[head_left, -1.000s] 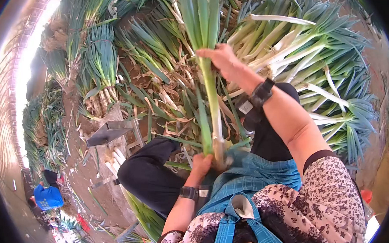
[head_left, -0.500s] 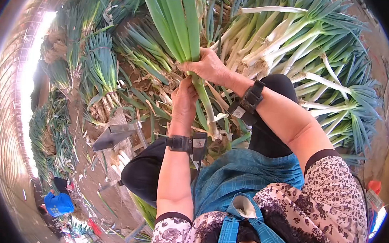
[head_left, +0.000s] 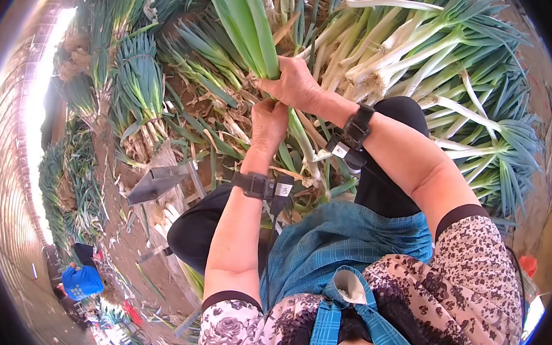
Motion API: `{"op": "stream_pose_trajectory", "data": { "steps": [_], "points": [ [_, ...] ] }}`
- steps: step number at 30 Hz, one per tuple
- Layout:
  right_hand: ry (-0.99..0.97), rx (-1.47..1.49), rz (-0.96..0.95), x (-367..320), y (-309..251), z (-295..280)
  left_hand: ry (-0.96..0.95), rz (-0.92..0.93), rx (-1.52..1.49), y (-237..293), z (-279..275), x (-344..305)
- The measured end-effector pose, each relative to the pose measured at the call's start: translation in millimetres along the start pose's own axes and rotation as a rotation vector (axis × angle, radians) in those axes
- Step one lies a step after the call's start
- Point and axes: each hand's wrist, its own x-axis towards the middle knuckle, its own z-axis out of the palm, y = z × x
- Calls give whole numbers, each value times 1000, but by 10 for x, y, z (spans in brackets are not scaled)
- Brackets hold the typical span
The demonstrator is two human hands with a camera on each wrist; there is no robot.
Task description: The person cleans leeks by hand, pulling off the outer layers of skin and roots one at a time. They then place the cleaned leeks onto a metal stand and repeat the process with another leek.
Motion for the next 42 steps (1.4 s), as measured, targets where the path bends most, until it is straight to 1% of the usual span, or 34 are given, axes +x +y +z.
{"op": "stream_pose_trajectory", "data": {
  "steps": [1, 3, 4, 6, 7, 9, 11, 13, 14, 15, 17, 18, 19, 21, 22, 24, 25, 27, 29, 31, 33, 34, 35, 36, 38, 40, 42],
  "points": [
    [16, -21, -49, -22, -3, 29, 1, -5, 3, -24, -4, -47],
    [9, -33, -38, -32, 4, 83, 22, 71, -234, -87, 9, -110],
    [1, -52, -32, -41, 8, 95, 20, 67, -234, -112, 14, -136],
    [-18, -52, -31, -70, -7, 109, 69, 174, -2, -144, 4, -183],
    [-35, -49, -38, -68, -24, 126, 76, 172, -4, -160, 8, -182],
    [-50, -40, -24, -97, -87, 120, 149, 258, 139, -212, 45, -156],
    [-60, -31, -2, -128, -105, 117, 155, 263, 167, -219, 57, -157],
    [-40, -44, -46, -132, -82, 111, 154, 269, 193, -165, 99, -177],
    [-1, -100, -89, -130, -59, 114, 203, 261, 249, -137, 135, -185],
    [-3, -103, -84, -117, -31, 108, 251, 252, 304, -118, 163, -183],
    [-30, -90, 17, -105, -12, 83, 278, 234, 317, -199, 221, -119],
    [-85, -30, 124, -101, -26, 55, 311, 221, 334, -258, 239, -87],
    [-90, -36, 123, -71, -42, 15, 313, 219, 326, -321, 235, -65],
    [-156, 72, 296, -34, -92, -70, 147, 155, -24, -412, 180, -102],
    [-171, 122, 276, -2, -100, -120, 145, 153, -29, -463, 157, -132],
    [-198, 148, 294, 55, -128, -220, 25, -108, -784, -527, 113, -219],
    [-226, 181, 308, 74, -132, -239, 23, -111, -787, -554, 87, -248],
    [-226, 223, 306, 92, -65, -200, -90, -95, -989, -549, 29, -317],
    [-184, 310, 377, 123, -32, -173, -76, -98, -1040, -495, 28, -374],
    [-168, 259, 355, 106, -54, -140, -62, -97, -1094, -460, 92, -379],
    [-162, 213, 327, 96, -89, -107, 161, 201, -632, -485, 181, -324],
    [-189, 205, 362, 92, -109, -100, 213, 226, -535, -517, 167, -286],
    [-214, 197, 398, 95, -110, -101, 213, 229, -536, -501, 149, -278],
    [-190, 261, 383, 97, -74, -72, 236, 196, -563, -490, 136, -286],
    [-185, 274, 367, 109, -51, -107, 260, 163, -582, -522, 91, -324],
    [-179, 288, 347, 128, -52, -119, 175, -66, -829, -592, 48, -377],
    [-223, 480, 373, 135, -68, -130, 168, -48, -860, -626, 53, -438]
  ]
}}
